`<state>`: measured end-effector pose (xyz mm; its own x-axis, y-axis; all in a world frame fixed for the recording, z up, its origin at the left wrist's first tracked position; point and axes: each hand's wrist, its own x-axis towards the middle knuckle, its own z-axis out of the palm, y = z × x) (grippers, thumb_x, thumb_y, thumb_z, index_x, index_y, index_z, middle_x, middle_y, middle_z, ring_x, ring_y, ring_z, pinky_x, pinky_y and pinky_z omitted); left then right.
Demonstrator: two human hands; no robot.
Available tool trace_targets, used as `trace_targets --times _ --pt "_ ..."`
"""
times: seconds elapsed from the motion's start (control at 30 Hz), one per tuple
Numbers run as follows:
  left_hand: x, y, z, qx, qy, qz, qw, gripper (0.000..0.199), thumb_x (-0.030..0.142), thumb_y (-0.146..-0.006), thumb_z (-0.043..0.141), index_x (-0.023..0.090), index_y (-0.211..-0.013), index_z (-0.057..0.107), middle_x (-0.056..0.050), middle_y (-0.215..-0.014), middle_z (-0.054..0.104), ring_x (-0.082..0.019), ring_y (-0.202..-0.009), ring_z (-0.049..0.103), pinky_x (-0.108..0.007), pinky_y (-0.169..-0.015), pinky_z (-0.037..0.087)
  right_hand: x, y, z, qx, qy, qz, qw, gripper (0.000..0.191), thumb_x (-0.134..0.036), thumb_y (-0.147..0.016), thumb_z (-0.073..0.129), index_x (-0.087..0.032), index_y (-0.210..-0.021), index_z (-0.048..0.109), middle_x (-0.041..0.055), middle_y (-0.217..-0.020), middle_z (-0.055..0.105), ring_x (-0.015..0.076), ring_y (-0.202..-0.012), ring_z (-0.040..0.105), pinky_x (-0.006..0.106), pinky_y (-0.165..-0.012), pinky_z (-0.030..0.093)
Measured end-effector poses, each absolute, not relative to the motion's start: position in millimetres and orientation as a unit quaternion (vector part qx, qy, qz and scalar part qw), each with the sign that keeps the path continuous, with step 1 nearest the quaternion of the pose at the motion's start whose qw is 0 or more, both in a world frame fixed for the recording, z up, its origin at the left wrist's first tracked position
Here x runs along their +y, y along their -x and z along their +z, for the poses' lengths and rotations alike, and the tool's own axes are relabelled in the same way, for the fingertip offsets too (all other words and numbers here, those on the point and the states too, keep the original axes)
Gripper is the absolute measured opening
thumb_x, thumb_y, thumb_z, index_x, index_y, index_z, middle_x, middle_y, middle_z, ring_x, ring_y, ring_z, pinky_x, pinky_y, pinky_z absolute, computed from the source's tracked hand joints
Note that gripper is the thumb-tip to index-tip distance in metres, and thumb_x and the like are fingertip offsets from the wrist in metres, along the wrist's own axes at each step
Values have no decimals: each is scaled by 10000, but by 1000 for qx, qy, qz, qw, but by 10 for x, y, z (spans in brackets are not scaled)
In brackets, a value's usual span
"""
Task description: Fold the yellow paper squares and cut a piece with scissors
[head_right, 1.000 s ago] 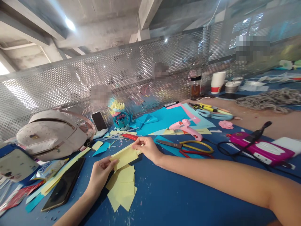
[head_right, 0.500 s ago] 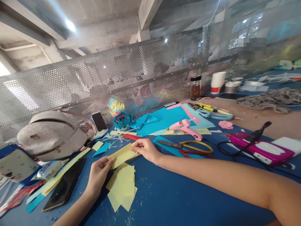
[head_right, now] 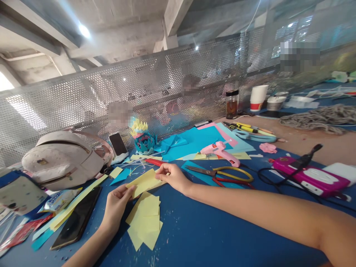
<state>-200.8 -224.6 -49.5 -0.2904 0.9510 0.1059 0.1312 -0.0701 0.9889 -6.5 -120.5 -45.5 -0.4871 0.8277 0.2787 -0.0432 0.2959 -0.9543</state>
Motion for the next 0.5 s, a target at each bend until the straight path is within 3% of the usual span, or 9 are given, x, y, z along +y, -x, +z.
trace_targets --times 0.1,0.3,0.5 --pt "-2241 2004 -482 579 -462 565 362 336 452 -708 674 122 -773 685 21 -578 586 -104 -538 489 -182 -526 393 -1205 59 -451 -693 275 526 409 277 -354 -665 724 -149 -815 612 22 -732 620 145 -681 567 230 -580 414" --pt "-2231 2003 -480 578 -456 571 362 355 459 -693 683 112 -767 685 -2 -594 610 -119 -547 513 -199 -538 420 -1211 51 -439 -702 267 526 399 260 -313 -686 708 -149 -857 601 -24 -617 551 103 -563 509 208 -522 370" --pt "-2235 2013 -494 574 -467 562 369 372 446 -701 680 99 -832 701 -17 -617 633 -125 -550 525 -207 -539 431 -1214 40 -428 -698 275 522 405 324 -333 -673 722 -161 -922 608 24 -772 625 144 -703 581 213 -560 406"
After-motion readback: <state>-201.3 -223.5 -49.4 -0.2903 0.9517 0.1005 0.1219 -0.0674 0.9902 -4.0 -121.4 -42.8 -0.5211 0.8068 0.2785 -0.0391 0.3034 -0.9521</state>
